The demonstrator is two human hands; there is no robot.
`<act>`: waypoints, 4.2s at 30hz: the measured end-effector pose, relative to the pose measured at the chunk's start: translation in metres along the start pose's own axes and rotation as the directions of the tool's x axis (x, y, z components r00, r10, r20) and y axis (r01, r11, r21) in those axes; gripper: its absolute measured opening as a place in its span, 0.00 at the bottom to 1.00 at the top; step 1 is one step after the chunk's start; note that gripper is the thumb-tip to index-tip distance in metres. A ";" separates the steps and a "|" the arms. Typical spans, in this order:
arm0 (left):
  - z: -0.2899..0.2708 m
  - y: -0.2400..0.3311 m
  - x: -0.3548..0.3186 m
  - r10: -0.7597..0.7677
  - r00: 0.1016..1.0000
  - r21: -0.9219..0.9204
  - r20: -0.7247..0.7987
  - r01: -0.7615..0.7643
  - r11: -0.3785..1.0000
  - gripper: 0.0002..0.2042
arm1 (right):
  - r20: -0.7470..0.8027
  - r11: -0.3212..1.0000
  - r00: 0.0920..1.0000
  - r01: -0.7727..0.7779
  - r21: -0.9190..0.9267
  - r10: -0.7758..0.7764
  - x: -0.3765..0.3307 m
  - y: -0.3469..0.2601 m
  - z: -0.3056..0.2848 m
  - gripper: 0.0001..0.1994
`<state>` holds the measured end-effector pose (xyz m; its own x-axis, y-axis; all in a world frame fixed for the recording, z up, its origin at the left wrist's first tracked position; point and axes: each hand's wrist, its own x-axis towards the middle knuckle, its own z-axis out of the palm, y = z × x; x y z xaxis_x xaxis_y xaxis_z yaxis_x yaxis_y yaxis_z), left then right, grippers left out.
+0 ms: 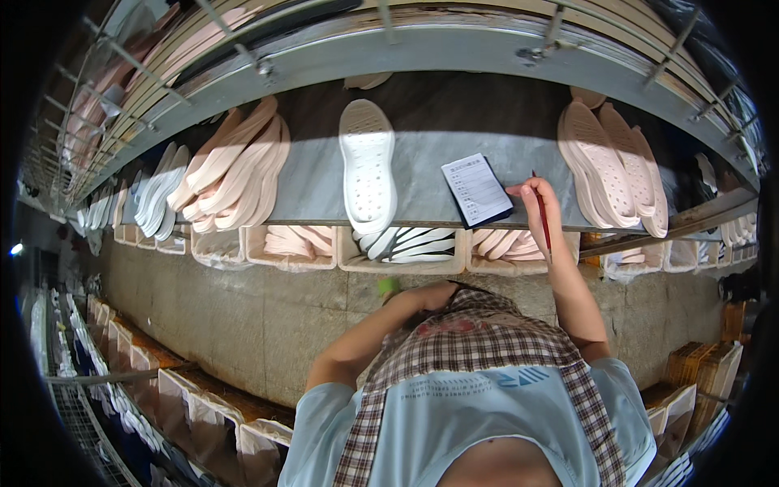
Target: The person counts stacks of shoe insoles on a metal rack, writes numbers on a small notepad, and tears off the page. They then walk to a table where another person is working and write on a clipboard.
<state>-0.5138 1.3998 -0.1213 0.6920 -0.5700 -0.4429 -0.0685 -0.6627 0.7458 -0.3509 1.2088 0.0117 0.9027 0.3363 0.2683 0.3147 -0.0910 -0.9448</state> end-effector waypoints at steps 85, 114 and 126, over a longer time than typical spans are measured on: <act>-0.109 0.148 -0.098 -0.110 0.715 -0.599 -0.690 -0.479 0.642 0.26 | 0.532 0.973 0.835 -0.217 0.083 0.140 -0.002 -0.114 -0.006 0.15; -0.007 0.021 -0.035 -0.166 0.974 -0.663 0.153 0.226 0.714 0.10 | 0.184 0.784 0.929 -0.371 0.498 0.322 0.000 -0.063 -0.023 0.07; 0.006 -0.025 0.012 0.048 0.993 0.066 0.107 -0.055 0.996 0.11 | 0.128 0.754 0.908 -0.405 0.517 0.400 -0.017 -0.049 -0.031 0.06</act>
<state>-0.5084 1.4063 -0.1481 0.6070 -0.6499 -0.4575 -0.1542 -0.6610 0.7344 -0.3721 1.1786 0.0593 0.9077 0.3885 -0.1584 -0.2799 0.2795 -0.9184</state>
